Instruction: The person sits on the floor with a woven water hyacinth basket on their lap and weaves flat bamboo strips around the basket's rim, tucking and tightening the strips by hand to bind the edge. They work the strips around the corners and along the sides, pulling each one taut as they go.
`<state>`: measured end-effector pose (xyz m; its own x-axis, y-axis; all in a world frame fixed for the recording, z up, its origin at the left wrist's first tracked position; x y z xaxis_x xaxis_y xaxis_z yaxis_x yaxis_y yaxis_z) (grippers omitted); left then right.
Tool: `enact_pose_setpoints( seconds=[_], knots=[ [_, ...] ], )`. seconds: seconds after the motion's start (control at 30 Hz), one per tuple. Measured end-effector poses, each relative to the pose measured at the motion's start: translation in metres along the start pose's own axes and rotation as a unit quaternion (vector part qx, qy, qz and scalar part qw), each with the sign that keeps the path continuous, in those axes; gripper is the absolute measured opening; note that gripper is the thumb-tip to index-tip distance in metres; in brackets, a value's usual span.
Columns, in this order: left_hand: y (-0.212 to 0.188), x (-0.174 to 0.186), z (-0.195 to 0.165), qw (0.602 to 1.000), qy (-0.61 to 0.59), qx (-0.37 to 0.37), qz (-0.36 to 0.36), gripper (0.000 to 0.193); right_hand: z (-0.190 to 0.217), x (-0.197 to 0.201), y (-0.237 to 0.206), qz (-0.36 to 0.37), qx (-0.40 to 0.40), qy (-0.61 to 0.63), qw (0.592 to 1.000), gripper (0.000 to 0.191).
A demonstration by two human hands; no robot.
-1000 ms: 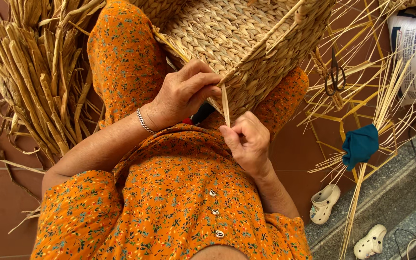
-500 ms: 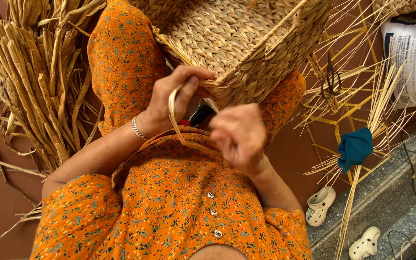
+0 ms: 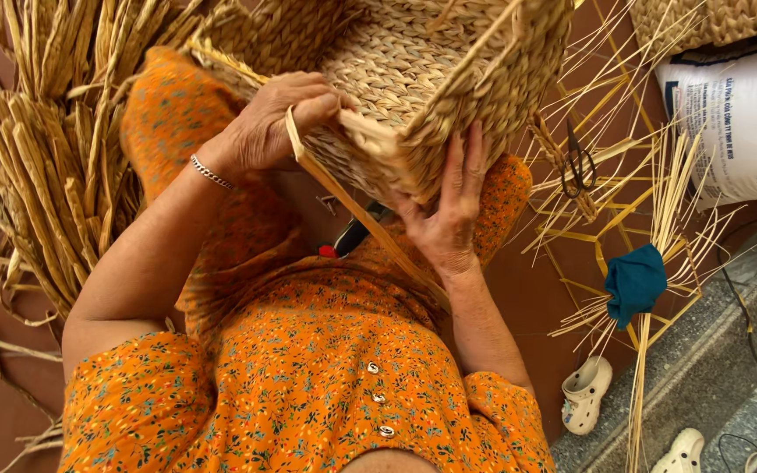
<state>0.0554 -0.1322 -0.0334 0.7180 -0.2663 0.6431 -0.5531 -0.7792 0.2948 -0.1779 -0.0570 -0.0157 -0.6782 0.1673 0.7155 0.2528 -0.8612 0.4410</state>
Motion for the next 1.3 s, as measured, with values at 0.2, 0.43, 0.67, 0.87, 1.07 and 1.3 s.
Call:
enact_pose_setpoints(
  seconds=[0.2,0.43,0.67,0.87,1.07,1.3],
  knots=[
    [0.04,0.007,-0.015,0.961,-0.262,0.078,-0.044,0.057,-0.051,0.057,0.053,-0.048,-0.076,0.102,0.991,0.069],
    [0.058,0.001,-0.056,0.87,-0.461,0.169,-0.052,0.063,-0.066,0.098,0.1,-0.012,0.008,0.204,0.979,0.05],
    [0.073,-0.01,-0.066,0.824,-0.519,0.224,-0.022,0.067,-0.046,0.101,0.127,-0.038,0.068,0.191,0.978,0.051],
    [0.06,0.013,-0.052,0.808,-0.542,0.181,-0.142,0.047,-0.036,0.099,0.139,-0.038,0.003,0.307,0.951,0.045],
    [0.011,0.082,0.001,0.741,-0.559,0.144,-0.343,0.016,-0.033,0.105,0.139,-0.043,-0.034,0.347,0.936,0.036],
    [-0.024,0.158,0.018,0.722,-0.506,0.117,-0.457,0.018,-0.028,0.096,0.14,-0.093,-0.031,0.326,0.94,0.028]
  ],
)
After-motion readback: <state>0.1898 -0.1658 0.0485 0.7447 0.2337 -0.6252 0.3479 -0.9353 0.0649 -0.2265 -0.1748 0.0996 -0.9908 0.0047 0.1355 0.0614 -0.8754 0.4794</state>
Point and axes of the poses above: each hand's wrist, its own y-axis towards the middle knuckle, its own x-axis out of the back of the hand, z = x × y, the point moved 7 cm from there along y, towards the middle knuckle, and after that the axes turned 13 degrees about y, right-handed, at the moved point
